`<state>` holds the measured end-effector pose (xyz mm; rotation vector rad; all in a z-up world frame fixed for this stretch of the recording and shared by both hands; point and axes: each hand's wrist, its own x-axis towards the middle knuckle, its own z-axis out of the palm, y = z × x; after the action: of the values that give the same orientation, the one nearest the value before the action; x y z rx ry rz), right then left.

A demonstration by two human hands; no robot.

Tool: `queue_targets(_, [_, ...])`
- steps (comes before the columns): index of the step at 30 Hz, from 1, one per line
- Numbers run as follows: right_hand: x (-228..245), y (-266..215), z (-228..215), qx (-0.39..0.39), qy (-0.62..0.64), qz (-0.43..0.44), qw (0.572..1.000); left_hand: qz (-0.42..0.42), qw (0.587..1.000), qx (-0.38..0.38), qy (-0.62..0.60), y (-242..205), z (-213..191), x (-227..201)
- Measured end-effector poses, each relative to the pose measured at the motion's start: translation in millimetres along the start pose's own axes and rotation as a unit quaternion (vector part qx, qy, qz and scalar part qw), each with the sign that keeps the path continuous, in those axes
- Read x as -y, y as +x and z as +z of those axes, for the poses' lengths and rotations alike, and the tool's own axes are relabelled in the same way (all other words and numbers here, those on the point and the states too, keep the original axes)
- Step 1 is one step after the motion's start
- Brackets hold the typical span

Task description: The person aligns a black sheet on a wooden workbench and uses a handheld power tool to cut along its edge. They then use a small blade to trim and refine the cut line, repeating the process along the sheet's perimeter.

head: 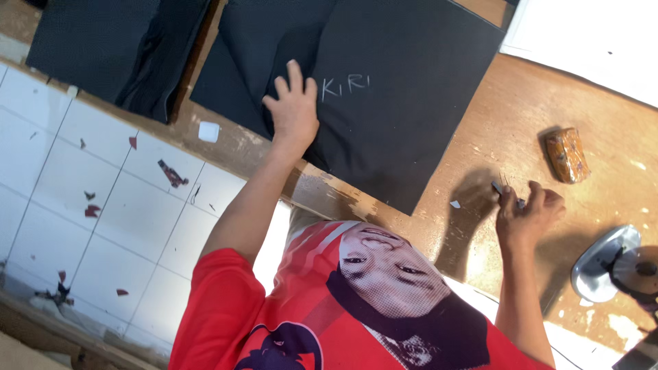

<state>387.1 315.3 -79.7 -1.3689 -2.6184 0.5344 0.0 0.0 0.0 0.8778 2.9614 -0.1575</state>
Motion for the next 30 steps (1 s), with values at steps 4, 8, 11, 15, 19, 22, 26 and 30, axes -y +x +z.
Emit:
queue_targets(4, [46.5,-24.4,7.3,-0.015,0.046,-0.019,0.999,-0.079,0.975,-0.110,-0.177,-13.7,13.7,24.4])
queue_targets(8, [92.1,-34.0,11.8,-0.042,0.025,-0.114,0.992,-0.142,0.941,-0.203,-0.230,-48.2,33.7,52.4])
queue_targets(11, [125.2,-24.6,13.1,-0.061,0.066,-0.161,0.983,-0.214,0.904,-0.210,-0.303,-71.5,47.7,64.3])
queue_targets(15, [173.3,9.4,18.5,-0.029,0.122,-0.203,0.971,-0.254,0.823,-0.189,-0.471,-95.1,55.3,74.0])
queue_targets(19, [225.1,73.6,29.3,0.022,0.168,-0.276,0.946,-0.357,0.663,-0.079,-0.654,-122.5,55.0,59.8])
queue_targets(22, [264.0,142.1,49.7,0.061,0.187,-0.299,0.934,-0.378,0.521,0.033,-0.765,-132.3,61.7,46.7])
queue_targets(26, [323.3,233.2,86.4,0.072,0.141,-0.371,0.915,-0.325,0.393,0.092,-0.855,-132.4,77.7,39.9])
queue_targets(30, [366.4,301.4,116.7,0.155,0.117,-0.285,0.939,-0.328,0.395,0.072,-0.855,-117.5,86.6,26.6])
